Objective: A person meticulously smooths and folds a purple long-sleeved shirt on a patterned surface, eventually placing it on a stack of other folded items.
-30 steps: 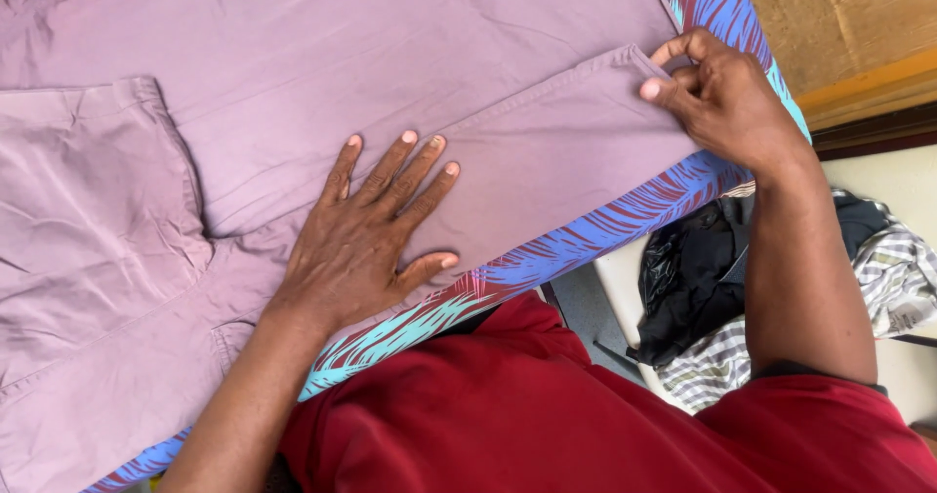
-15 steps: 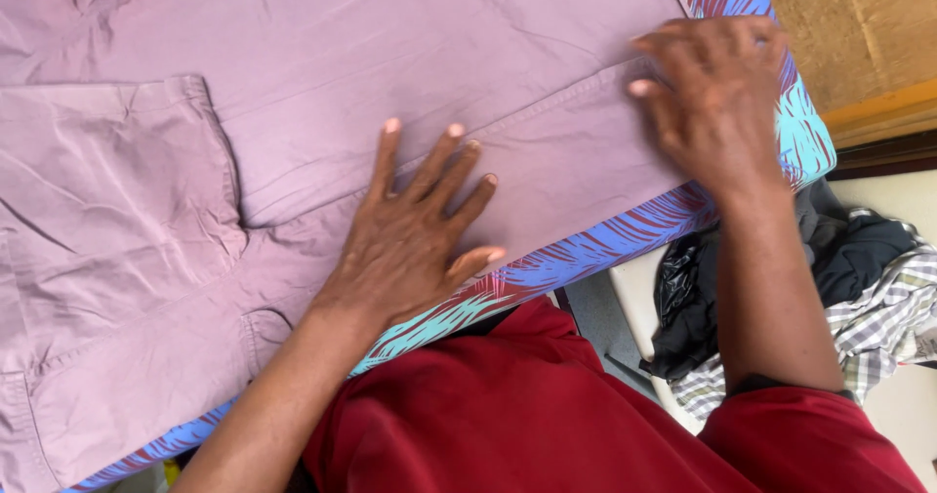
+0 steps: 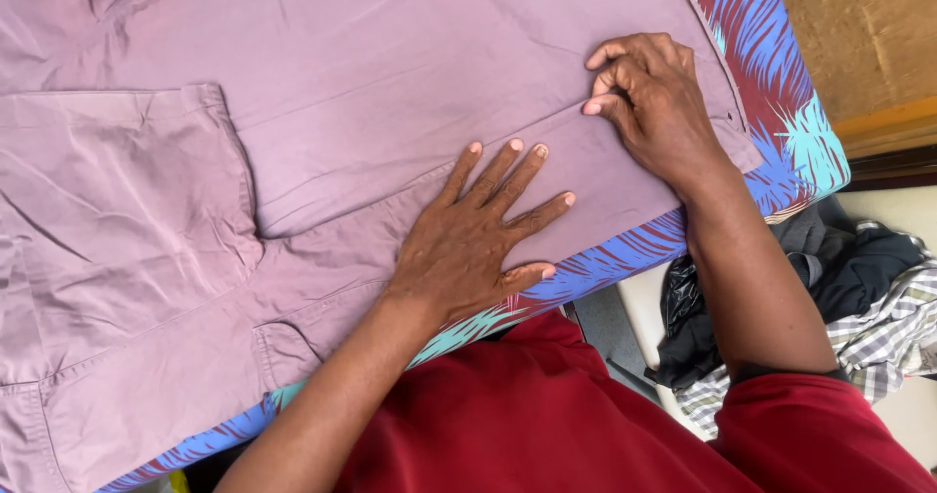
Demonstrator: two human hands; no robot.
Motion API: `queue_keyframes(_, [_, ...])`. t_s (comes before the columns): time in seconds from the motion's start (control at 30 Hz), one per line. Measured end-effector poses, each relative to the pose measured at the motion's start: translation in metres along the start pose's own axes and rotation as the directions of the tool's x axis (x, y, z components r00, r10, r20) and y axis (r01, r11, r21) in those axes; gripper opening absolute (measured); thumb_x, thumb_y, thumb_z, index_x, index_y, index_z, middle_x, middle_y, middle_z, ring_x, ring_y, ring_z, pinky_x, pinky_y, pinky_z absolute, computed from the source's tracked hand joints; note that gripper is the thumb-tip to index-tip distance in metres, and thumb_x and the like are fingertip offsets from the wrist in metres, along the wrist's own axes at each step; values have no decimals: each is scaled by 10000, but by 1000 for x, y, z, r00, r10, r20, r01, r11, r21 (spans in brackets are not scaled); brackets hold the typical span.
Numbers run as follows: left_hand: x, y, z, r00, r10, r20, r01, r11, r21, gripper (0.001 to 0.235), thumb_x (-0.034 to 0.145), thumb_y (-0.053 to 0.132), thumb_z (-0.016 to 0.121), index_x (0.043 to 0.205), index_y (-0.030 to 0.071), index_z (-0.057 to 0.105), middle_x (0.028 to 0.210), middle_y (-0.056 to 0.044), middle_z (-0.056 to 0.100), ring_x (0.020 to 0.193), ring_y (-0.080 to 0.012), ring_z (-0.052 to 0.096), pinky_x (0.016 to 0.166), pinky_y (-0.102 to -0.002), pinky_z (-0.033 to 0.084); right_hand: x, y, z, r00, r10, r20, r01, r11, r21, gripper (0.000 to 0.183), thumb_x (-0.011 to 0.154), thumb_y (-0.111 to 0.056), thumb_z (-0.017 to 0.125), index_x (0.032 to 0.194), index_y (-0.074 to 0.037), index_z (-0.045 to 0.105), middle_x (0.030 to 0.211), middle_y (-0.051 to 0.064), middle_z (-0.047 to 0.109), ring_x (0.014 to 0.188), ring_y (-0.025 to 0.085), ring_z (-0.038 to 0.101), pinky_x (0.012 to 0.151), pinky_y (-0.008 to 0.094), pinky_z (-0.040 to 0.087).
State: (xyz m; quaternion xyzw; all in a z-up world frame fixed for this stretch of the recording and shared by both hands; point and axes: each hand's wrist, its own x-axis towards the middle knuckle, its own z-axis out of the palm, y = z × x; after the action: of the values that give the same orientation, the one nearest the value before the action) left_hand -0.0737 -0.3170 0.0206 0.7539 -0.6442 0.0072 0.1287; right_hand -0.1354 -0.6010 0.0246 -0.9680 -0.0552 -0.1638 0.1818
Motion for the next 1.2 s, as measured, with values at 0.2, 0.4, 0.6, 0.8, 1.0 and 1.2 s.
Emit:
queue_keyframes(0.2, [0, -1, 4, 1000, -8, 30, 10, 998, -64, 604, 1075, 563, 197, 1602, 314, 354, 1705, -132, 229, 1578, -332, 184, 1286, -555, 43, -5, -1, 2, 998, 26, -50, -27, 999, -23, 198, 1097, -223, 718, 990, -89, 619, 1265, 76, 648, 1160, 325, 541, 1016, 496, 331])
queue_keyframes(0.4, [-1, 2, 8, 999, -32, 21, 32, 999, 7, 682, 1016, 650, 330, 1609, 313, 323, 1710, -116, 217, 1586, -314, 165, 1288, -549, 49, -2, -42, -17, 997, -70, -36, 50, 919, -392, 292, 1148, -255, 658, 1272, 9, 661, 1521, 175, 590, 1392, 425, 535, 1193, 627, 239])
queue_keyframes(0.6, [1, 5, 11, 995, -101, -24, 101, 995, 13, 903, 984, 732, 336, 1608, 80, 300, 1678, -110, 324, 1583, -251, 191, 1301, -503, 30, -24, -92, -7, 926, -63, 371, 119, 985, -128, 649, 1111, -461, 249, 1643, -89, 239, 1716, 127, 242, 1606, 318, 113, 1309, 521, 36])
queue_keyframes(0.8, [-3, 5, 11, 992, -100, -73, 101, 995, 17, 845, 982, 695, 407, 1598, 118, 361, 1696, -91, 292, 1576, -256, 231, 1295, -511, 85, -44, -59, -17, 869, 160, 468, -20, 957, -289, 796, 1031, -598, 263, 1663, -142, 99, 1735, 106, 73, 1599, 290, 22, 1277, 475, -14])
queue_keyframes(1.0, [-4, 5, 20, 991, -133, 34, 135, 989, -55, 867, 972, 704, 394, 1637, 157, 294, 1729, -99, 223, 1611, -265, 139, 1312, -542, -5, -57, -42, -18, 923, 151, 353, -72, 971, -228, 756, 1064, -546, 348, 1661, -91, 261, 1725, 177, 216, 1586, 394, 139, 1284, 538, 93])
queue_keyframes(1.2, [-64, -21, -30, 990, -88, -108, 97, 992, 80, 819, 1004, 705, 372, 1616, 160, 359, 1676, -118, 356, 1581, -309, 217, 1281, -564, 74, -40, -94, -12, 957, 73, 280, 18, 951, -310, 748, 1085, -482, 309, 1642, 16, 269, 1721, 217, 245, 1588, 469, 140, 1243, 675, 32])
